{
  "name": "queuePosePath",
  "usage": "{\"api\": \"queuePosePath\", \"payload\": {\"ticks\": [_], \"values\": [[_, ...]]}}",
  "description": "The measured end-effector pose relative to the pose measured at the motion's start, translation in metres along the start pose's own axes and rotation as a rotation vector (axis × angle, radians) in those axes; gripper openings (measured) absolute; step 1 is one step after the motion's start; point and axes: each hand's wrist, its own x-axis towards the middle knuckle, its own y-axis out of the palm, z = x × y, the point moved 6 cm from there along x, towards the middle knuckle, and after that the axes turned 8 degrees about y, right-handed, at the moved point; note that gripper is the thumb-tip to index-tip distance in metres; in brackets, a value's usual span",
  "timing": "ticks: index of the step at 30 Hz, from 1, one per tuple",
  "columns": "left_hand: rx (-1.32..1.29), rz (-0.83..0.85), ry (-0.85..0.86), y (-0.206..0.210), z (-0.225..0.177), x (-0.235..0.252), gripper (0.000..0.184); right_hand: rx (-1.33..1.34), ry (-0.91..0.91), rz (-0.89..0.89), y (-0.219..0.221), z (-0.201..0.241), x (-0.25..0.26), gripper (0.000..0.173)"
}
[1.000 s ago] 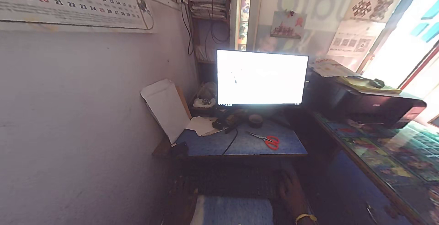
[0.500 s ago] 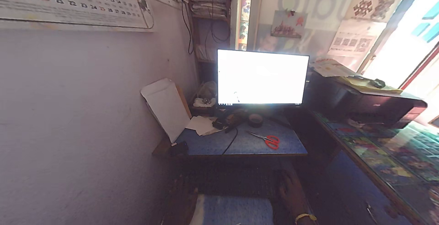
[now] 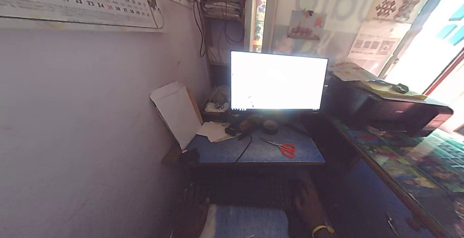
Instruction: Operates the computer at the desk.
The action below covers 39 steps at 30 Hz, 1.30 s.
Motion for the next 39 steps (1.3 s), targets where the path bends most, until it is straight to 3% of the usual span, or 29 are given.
{"api": "queuePosePath", "payload": {"ticks": [26,34,39], "values": [[-0.021,0.062,-0.008,-0.005,-0.003,0.006,0.077,0.032,0.043,-0.016,-0.007,0.001,-0.001,0.05],[-0.07,0.126,-0.017,-0.039,-0.024,0.012,0.069,-0.006,0.15,0.058,-0.011,-0.001,-0.005,0.051],[-0.087,0.102,-0.05,-0.039,-0.023,0.012,0.07,-0.024,0.212,0.179,-0.01,-0.004,-0.003,0.057]]}}
